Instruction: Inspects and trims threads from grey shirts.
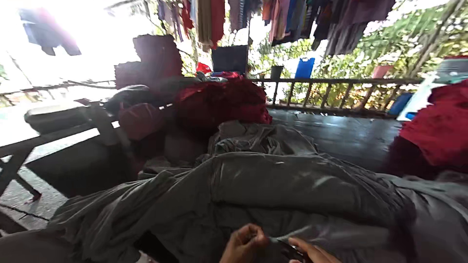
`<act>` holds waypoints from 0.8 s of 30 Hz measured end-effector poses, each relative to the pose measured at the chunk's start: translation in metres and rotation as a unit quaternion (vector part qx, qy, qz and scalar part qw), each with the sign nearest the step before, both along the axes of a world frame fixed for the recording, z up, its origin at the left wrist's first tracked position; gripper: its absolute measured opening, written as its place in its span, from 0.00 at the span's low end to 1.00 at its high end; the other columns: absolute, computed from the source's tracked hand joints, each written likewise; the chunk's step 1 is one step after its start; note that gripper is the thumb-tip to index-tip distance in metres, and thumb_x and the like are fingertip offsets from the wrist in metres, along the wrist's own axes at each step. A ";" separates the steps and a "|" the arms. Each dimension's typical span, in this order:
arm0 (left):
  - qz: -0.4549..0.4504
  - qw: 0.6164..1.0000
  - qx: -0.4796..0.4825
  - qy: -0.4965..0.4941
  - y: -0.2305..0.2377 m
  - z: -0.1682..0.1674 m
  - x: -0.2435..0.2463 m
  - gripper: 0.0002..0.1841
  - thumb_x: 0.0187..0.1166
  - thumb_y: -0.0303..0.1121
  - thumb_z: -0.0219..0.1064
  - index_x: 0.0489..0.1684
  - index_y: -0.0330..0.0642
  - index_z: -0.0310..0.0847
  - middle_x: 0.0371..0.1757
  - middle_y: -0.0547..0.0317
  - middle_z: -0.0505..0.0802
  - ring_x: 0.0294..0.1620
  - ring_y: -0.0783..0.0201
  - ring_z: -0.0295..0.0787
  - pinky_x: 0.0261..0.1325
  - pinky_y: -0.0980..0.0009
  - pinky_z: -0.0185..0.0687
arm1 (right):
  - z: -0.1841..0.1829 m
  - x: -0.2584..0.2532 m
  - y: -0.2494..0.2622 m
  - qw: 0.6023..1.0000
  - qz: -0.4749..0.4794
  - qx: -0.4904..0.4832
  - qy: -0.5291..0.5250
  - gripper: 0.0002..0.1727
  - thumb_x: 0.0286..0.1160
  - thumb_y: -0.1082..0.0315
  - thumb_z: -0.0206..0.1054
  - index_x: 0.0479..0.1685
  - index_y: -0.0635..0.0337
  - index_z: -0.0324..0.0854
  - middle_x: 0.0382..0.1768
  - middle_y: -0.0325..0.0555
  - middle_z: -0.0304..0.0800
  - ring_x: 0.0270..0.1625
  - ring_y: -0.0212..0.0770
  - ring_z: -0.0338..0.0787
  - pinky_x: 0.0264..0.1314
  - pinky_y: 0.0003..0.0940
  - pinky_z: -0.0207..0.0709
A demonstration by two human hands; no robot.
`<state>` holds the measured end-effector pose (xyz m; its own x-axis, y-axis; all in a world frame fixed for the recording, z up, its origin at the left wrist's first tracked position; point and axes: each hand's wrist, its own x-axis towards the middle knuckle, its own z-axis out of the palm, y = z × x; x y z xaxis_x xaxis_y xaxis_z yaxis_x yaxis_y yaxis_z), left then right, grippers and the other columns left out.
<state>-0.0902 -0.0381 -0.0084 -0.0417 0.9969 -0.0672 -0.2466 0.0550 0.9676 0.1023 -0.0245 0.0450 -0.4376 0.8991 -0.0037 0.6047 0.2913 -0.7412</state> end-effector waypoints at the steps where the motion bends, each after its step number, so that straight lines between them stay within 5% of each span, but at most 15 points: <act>1: -0.003 1.000 -0.004 -0.006 0.001 0.001 0.000 0.11 0.81 0.18 0.56 0.36 0.43 0.82 0.34 0.80 0.88 0.40 0.87 0.84 0.52 0.82 0.80 | -0.001 -0.001 -0.001 1.000 -0.007 0.013 0.003 0.22 0.85 0.63 0.64 0.64 0.76 0.84 0.54 0.72 0.91 0.56 0.69 0.92 0.61 0.64 0.81; 24: -0.044 0.996 0.005 -0.077 0.008 -0.012 -0.010 0.10 0.80 0.24 0.63 0.32 0.53 0.86 0.37 0.83 0.91 0.44 0.85 0.87 0.56 0.80 0.82 | -0.017 -0.027 0.000 0.988 -0.028 0.152 -0.018 0.15 0.76 0.68 0.69 0.50 0.74 0.92 0.41 0.65 0.95 0.44 0.65 0.95 0.49 0.54 0.87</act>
